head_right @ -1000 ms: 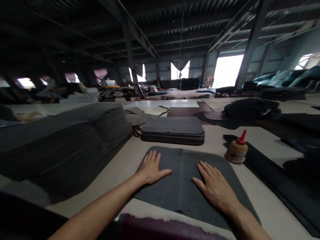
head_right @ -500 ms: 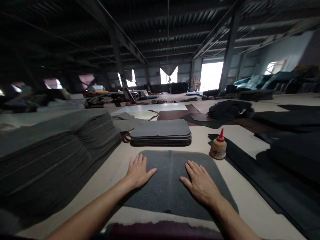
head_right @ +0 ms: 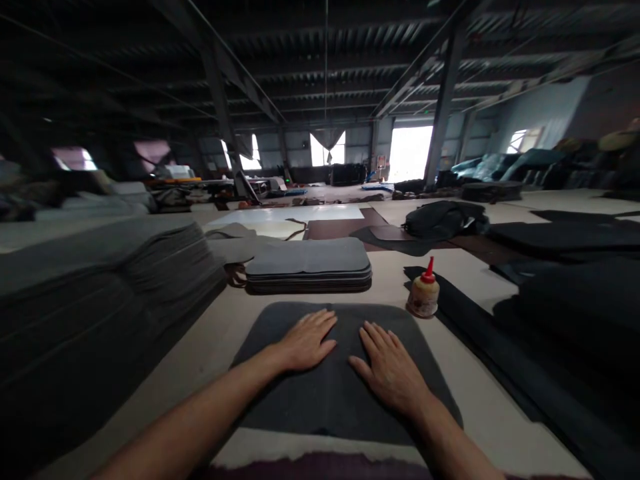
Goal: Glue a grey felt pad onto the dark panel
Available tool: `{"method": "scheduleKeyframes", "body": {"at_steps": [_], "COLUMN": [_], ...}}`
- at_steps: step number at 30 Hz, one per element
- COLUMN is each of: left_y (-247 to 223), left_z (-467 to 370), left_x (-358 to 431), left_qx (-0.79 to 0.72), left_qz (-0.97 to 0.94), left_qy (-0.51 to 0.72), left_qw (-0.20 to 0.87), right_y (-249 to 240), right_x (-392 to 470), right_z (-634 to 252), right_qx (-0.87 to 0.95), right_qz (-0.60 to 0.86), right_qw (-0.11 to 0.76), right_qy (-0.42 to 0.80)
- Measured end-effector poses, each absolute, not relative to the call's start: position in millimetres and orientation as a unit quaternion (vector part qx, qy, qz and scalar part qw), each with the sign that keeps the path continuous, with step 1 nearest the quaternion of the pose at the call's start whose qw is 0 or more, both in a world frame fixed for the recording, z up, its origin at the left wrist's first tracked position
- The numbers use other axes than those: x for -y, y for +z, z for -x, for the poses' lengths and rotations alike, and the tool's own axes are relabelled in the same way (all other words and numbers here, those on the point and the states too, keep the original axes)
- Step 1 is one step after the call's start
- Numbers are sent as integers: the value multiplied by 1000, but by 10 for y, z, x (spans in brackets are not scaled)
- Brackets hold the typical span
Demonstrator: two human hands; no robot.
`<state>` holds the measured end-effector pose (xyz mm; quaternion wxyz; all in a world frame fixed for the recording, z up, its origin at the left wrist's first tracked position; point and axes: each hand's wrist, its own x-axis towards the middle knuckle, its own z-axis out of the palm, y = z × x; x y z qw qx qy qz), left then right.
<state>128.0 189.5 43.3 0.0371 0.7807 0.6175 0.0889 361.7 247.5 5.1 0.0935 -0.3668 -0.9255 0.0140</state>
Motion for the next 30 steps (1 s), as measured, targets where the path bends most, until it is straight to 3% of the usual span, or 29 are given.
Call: {"method": "scheduleKeyframes", "body": {"at_steps": [11,24,30], "left_y": [318,274,286], "left_z": [-1134,-1141,-1147], "left_x": [-1962,-2027,-2066], "left_qx": [-684,-711,-716], "left_qz": [-723,-698,-696], "left_qy": [91,81,50], "left_qw": [16,14,9], "right_y": [26,110,513], "right_x": [-2485,-2311,-2430], "right_z": [-3690,-4790,-4924], "right_qx": [902,854,818], "right_qz": [422,518,559], "right_qw": [77,10,137], "right_qy": [-39,-49,3]}}
